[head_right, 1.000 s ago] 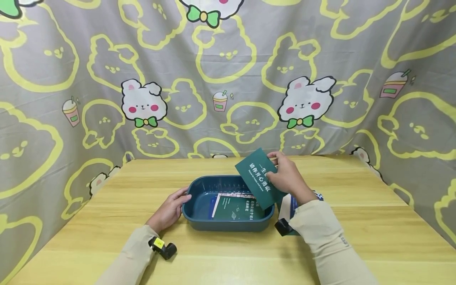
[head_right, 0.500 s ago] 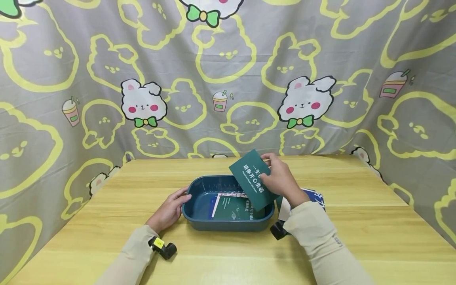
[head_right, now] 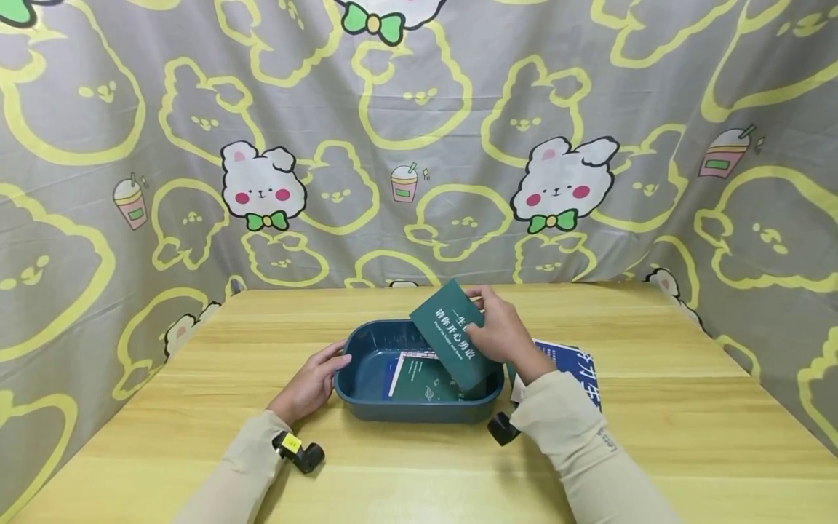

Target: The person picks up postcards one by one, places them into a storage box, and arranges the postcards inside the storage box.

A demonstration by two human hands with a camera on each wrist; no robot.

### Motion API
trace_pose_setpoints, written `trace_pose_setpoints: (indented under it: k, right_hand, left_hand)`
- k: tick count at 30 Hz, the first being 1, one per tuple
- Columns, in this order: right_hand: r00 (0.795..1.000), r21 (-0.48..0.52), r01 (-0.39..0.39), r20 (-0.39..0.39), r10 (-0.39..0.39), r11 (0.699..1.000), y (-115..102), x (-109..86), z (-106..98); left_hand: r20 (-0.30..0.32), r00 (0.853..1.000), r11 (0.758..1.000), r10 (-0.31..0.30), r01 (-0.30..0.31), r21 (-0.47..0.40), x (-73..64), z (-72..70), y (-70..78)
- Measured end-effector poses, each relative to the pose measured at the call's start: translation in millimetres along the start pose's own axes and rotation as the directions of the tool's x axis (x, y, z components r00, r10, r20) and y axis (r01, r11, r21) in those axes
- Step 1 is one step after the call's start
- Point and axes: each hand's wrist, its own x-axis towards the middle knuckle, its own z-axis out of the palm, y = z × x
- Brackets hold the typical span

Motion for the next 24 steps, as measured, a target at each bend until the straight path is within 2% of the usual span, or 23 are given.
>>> trace_pose_setpoints:
  k: [7, 24]
  right_hand:
    - [1.000, -0.014, 0.009, 0.023, -0.009, 1.000, 0, 0.2, 6]
    - [0.990, -0.087, 0.126, 0.073, -0.120, 0.988, 3, -1.8, 25]
  left_hand:
    - [-0.001, 1.000, 1.000, -0.005, 0.005, -0.002, 1.2, -0.2, 0.1]
    - [-0.008, 1.000, 1.000, -0.008, 0.008, -0.013, 1.1, -0.1, 0.2]
